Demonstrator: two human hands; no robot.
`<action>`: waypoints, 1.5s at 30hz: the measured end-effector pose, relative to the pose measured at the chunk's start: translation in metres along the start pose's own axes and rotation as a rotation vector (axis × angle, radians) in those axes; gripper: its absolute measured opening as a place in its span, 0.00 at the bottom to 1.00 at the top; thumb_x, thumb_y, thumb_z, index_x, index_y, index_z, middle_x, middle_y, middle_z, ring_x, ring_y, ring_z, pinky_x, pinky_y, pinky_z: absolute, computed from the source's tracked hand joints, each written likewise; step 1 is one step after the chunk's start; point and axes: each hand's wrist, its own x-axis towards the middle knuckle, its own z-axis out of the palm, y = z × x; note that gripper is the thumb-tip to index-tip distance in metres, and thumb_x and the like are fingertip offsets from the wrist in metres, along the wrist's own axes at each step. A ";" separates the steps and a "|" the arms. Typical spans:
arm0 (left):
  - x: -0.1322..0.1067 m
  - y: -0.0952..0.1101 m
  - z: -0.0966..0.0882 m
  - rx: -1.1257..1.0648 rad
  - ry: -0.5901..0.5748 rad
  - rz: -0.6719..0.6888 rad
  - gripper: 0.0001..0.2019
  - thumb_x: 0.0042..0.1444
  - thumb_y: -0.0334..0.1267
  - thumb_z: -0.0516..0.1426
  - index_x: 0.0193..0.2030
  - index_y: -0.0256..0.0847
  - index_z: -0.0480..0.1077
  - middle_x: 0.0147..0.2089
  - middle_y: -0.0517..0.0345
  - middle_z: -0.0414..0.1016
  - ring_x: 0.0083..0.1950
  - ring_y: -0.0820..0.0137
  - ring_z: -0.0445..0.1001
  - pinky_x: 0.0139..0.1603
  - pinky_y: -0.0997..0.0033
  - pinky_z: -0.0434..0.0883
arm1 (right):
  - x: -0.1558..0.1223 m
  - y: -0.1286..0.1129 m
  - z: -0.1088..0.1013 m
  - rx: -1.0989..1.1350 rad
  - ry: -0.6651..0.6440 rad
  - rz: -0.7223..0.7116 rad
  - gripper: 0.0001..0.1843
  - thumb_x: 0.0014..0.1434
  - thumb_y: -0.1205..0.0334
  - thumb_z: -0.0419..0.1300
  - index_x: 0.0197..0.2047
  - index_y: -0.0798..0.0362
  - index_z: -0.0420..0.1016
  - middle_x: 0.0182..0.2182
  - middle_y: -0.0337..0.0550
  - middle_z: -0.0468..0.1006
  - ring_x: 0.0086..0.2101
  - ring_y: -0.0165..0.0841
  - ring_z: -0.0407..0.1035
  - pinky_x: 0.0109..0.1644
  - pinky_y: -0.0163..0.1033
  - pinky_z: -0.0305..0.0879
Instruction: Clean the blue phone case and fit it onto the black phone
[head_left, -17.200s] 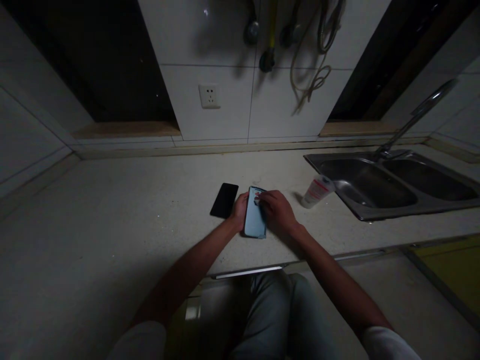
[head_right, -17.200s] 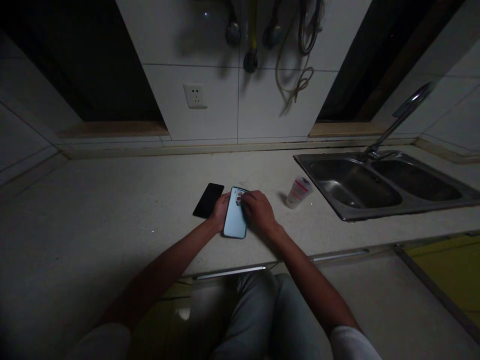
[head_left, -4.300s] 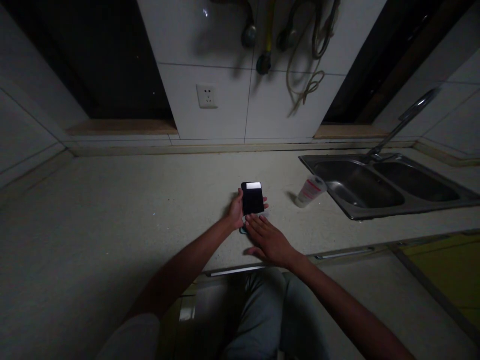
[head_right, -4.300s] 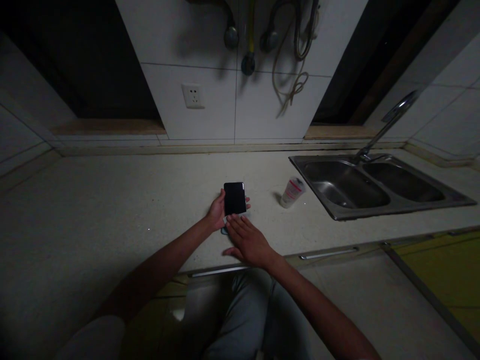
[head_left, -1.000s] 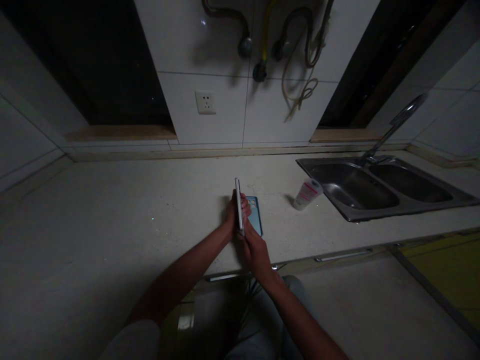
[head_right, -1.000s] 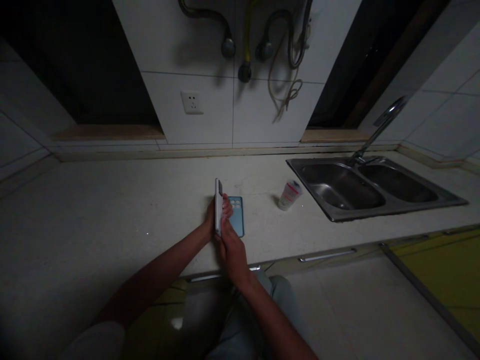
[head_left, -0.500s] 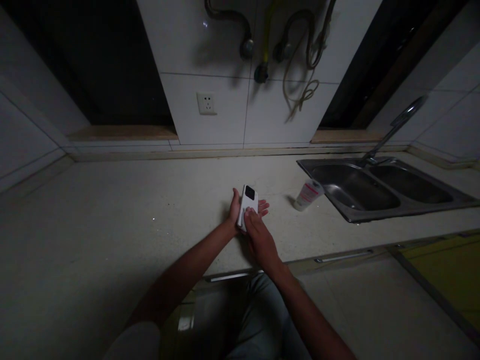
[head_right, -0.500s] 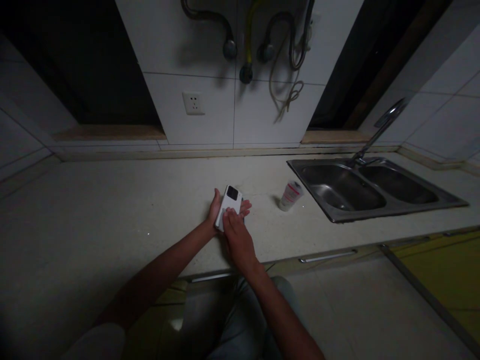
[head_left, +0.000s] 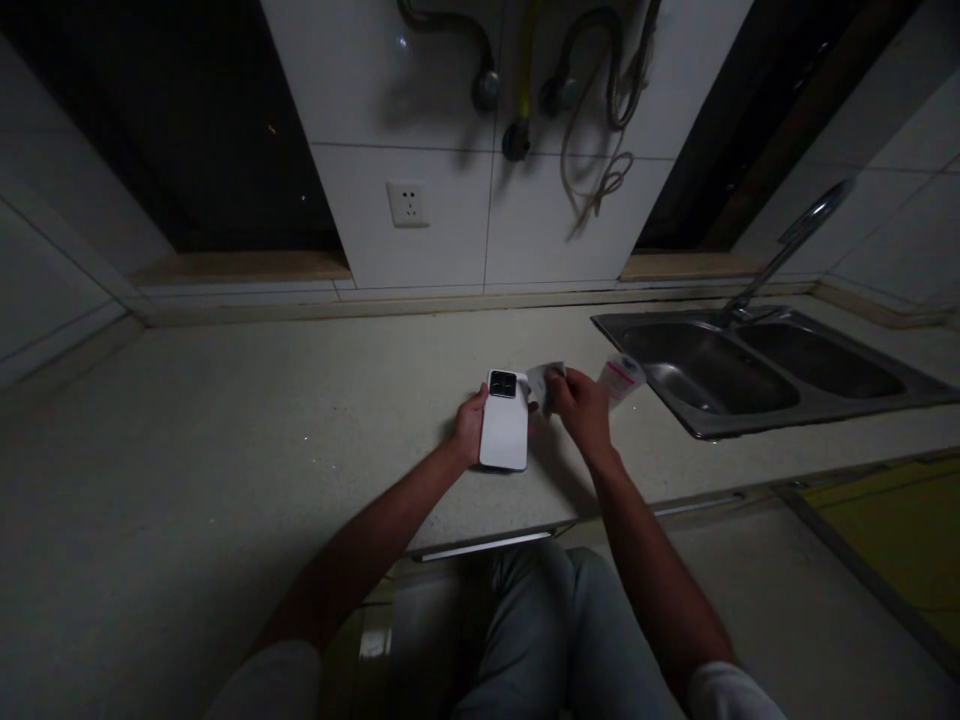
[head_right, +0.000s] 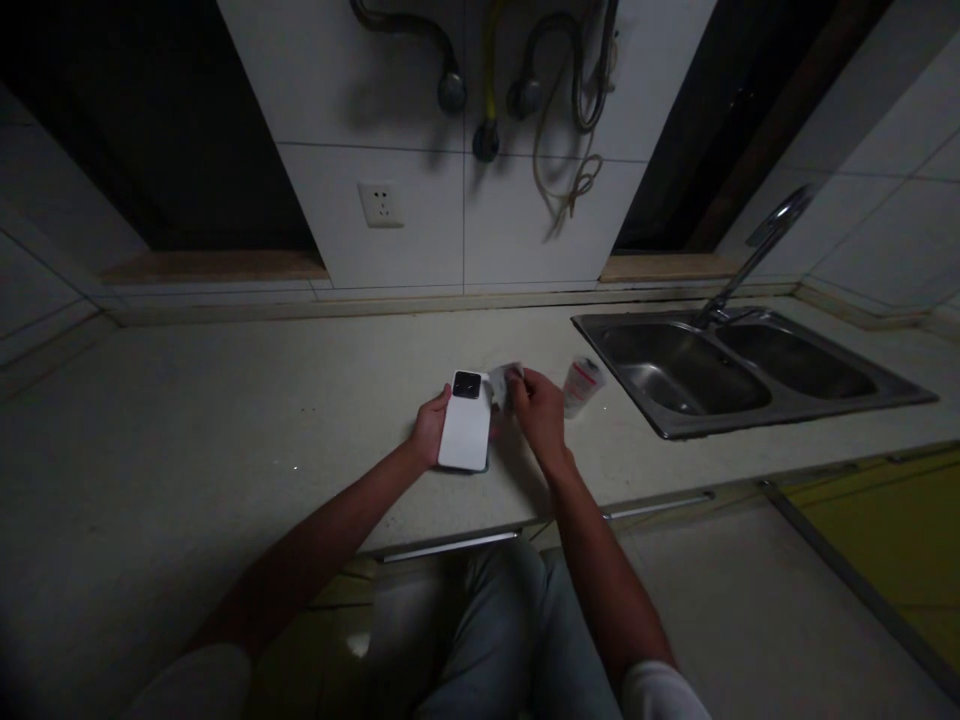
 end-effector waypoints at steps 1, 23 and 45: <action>0.000 -0.001 0.000 0.001 -0.010 -0.001 0.31 0.67 0.55 0.45 0.59 0.29 0.71 0.45 0.36 0.82 0.43 0.51 0.82 0.48 0.48 0.75 | 0.011 0.001 0.001 -0.013 0.054 0.037 0.27 0.69 0.43 0.50 0.33 0.55 0.79 0.23 0.43 0.76 0.26 0.35 0.69 0.30 0.38 0.64; 0.006 0.002 -0.007 -0.047 0.032 0.162 0.36 0.68 0.60 0.38 0.67 0.34 0.65 0.53 0.39 0.80 0.50 0.55 0.80 0.52 0.51 0.75 | -0.083 0.000 0.028 0.113 -0.606 -0.589 0.22 0.70 0.61 0.53 0.64 0.54 0.72 0.63 0.52 0.72 0.64 0.42 0.64 0.69 0.54 0.61; -0.002 -0.009 0.013 -0.035 -0.016 0.061 0.35 0.66 0.64 0.41 0.59 0.38 0.73 0.47 0.43 0.82 0.48 0.54 0.81 0.52 0.55 0.75 | -0.001 0.006 0.058 -0.165 -0.200 -0.352 0.21 0.69 0.61 0.52 0.61 0.54 0.74 0.61 0.53 0.74 0.63 0.43 0.66 0.70 0.56 0.57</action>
